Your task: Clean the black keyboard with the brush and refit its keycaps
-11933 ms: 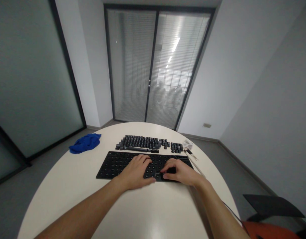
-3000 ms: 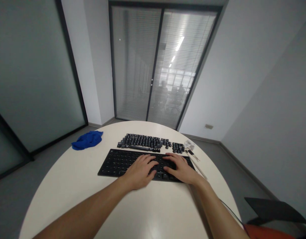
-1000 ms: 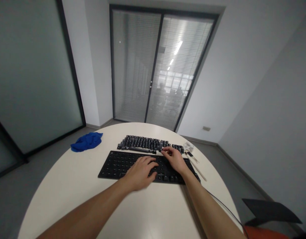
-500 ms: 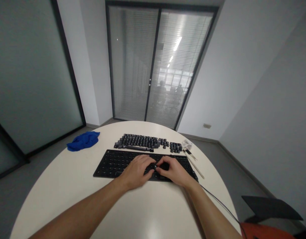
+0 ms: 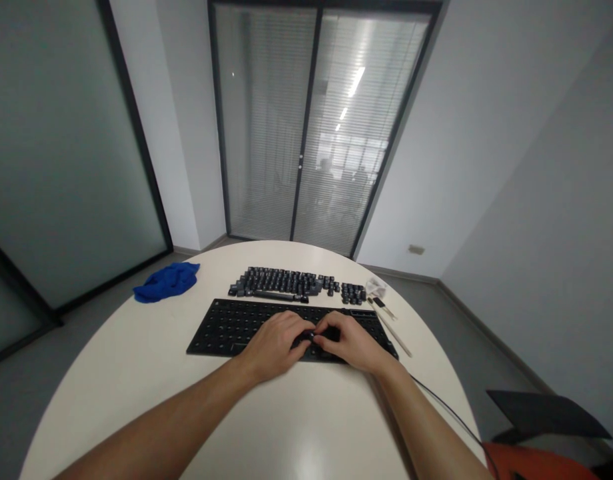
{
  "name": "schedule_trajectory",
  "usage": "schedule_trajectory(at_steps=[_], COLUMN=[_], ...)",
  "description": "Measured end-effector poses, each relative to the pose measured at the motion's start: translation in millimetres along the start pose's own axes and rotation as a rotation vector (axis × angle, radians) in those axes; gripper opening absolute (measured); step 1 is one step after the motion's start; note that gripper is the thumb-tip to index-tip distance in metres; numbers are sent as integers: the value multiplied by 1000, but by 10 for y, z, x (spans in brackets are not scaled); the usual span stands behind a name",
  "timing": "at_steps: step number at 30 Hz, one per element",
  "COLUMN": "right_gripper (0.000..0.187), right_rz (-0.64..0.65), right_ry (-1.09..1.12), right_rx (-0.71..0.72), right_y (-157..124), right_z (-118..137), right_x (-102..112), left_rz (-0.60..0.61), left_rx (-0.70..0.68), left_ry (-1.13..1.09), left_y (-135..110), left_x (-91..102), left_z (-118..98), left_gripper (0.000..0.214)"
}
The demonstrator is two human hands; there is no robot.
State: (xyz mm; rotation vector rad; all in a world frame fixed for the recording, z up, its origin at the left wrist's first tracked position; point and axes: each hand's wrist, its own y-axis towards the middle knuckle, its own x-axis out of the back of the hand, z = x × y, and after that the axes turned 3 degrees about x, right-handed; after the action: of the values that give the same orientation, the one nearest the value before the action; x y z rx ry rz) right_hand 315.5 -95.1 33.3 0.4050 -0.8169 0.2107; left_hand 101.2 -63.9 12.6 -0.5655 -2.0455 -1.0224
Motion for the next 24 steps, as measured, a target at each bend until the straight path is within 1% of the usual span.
schedule_trajectory(at_steps=[4,7,11,15,19,24], right_gripper=[10,12,9,4,9,9], right_rz=[9,18,28,36,49,57], right_ry=[-8,-13,31,77,92,96], right_rx=[21,78,123,138,131,129], right_y=[2,-6,-20,-18,-13,-19], right_z=[-15,-29,-36,-29,-8,4], right_x=[-12,-13,2,13,16,24], left_rz=[0,0,11,36,64,66], left_rx=[-4,8,14,-12,-46,-52], left_ry=[5,7,-1,-3,6,15], left_y=[-5,-17,-25,-16,-6,-3], left_x=[-21,-31,-24,-15,-19,-32], left_z=[15,28,25,24,41,47], left_gripper=[12,11,13,14,14,12])
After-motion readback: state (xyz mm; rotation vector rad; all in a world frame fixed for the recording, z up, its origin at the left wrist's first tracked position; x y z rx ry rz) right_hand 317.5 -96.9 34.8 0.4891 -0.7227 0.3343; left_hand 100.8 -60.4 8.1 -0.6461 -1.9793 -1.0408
